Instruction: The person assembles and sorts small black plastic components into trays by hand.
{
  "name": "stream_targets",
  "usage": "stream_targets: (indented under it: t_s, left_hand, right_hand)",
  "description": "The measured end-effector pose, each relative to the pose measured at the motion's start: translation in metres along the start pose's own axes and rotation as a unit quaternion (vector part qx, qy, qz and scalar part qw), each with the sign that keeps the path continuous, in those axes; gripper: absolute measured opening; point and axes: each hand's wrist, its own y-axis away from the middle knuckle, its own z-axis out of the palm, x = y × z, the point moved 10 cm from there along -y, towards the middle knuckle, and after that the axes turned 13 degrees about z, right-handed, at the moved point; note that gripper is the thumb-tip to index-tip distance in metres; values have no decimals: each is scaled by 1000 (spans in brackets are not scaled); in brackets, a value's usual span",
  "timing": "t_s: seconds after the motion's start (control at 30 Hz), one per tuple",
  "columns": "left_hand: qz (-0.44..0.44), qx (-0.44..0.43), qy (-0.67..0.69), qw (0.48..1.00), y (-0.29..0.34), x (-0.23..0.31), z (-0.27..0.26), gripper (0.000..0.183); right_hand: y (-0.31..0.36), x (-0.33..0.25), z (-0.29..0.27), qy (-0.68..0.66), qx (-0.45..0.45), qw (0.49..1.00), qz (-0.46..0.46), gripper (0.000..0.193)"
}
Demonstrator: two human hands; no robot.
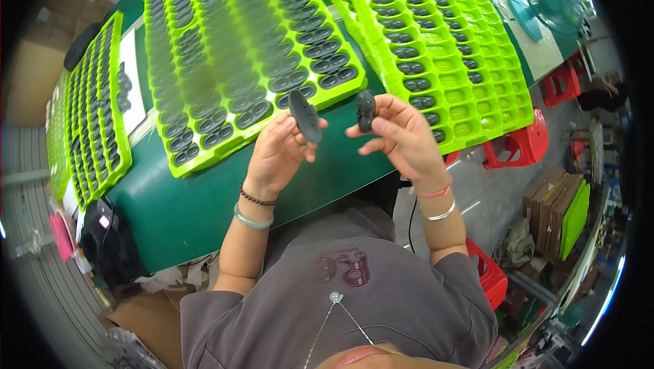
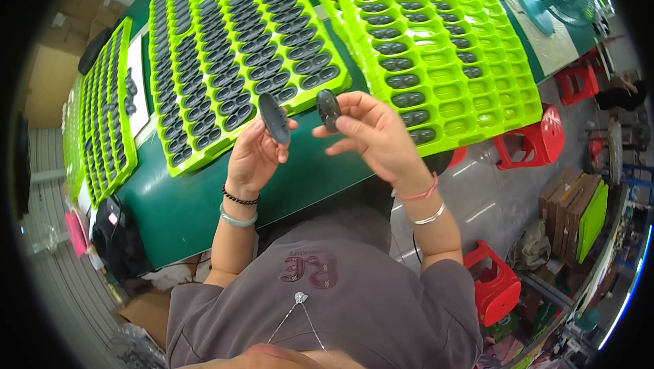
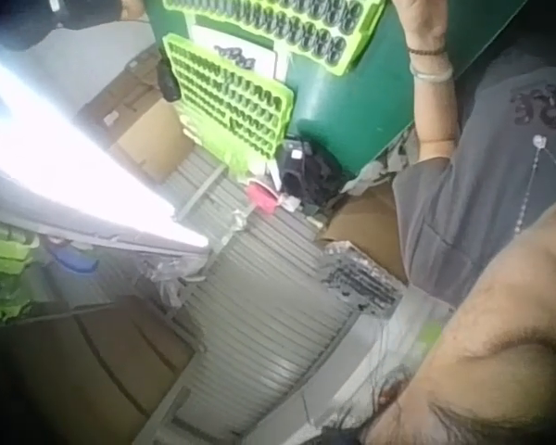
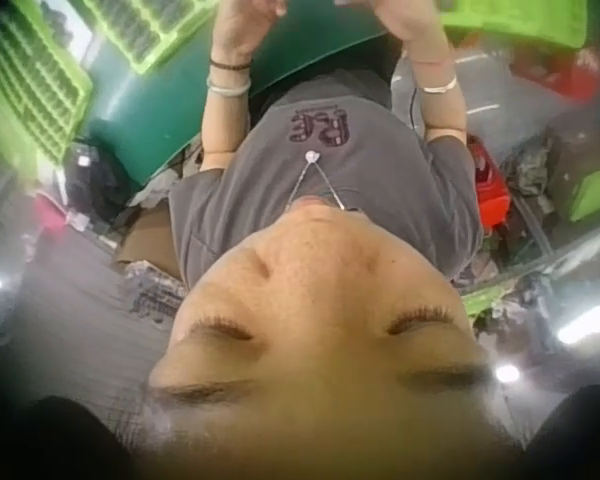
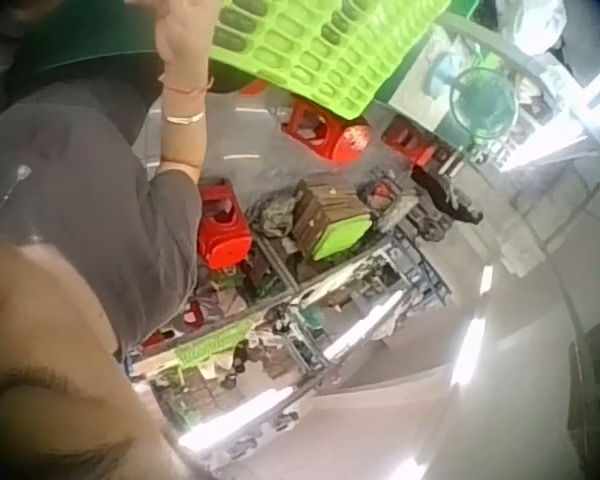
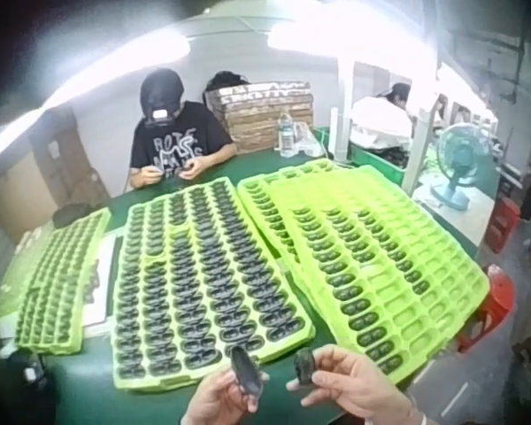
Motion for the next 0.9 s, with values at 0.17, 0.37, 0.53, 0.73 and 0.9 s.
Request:
stream_targets:
  t_s: [0.17,0.37,0.53,0.73,0.9]
  left_hand:
    - [-9,6,41,999,3,-3,-6,26]
    - [3,15,-8,1000,8,0,-5,25]
    - [6,59,-59,996,7,-1,-10,26]
    - [18,70,-106,992,7,0,-9,26]
    - [33,50,-128,990,9,1,-5,30]
  right_hand:
    - [-18,30,4,11,65,993,-95,14]
    - [-24,43,2,-23,57,997,-48,10]
    - [-21,34,5,-106,22,992,-70,9]
    - [-6,15,-2,15,113,977,-177,13]
    - [-8,23,1,65,146,972,-175,12]
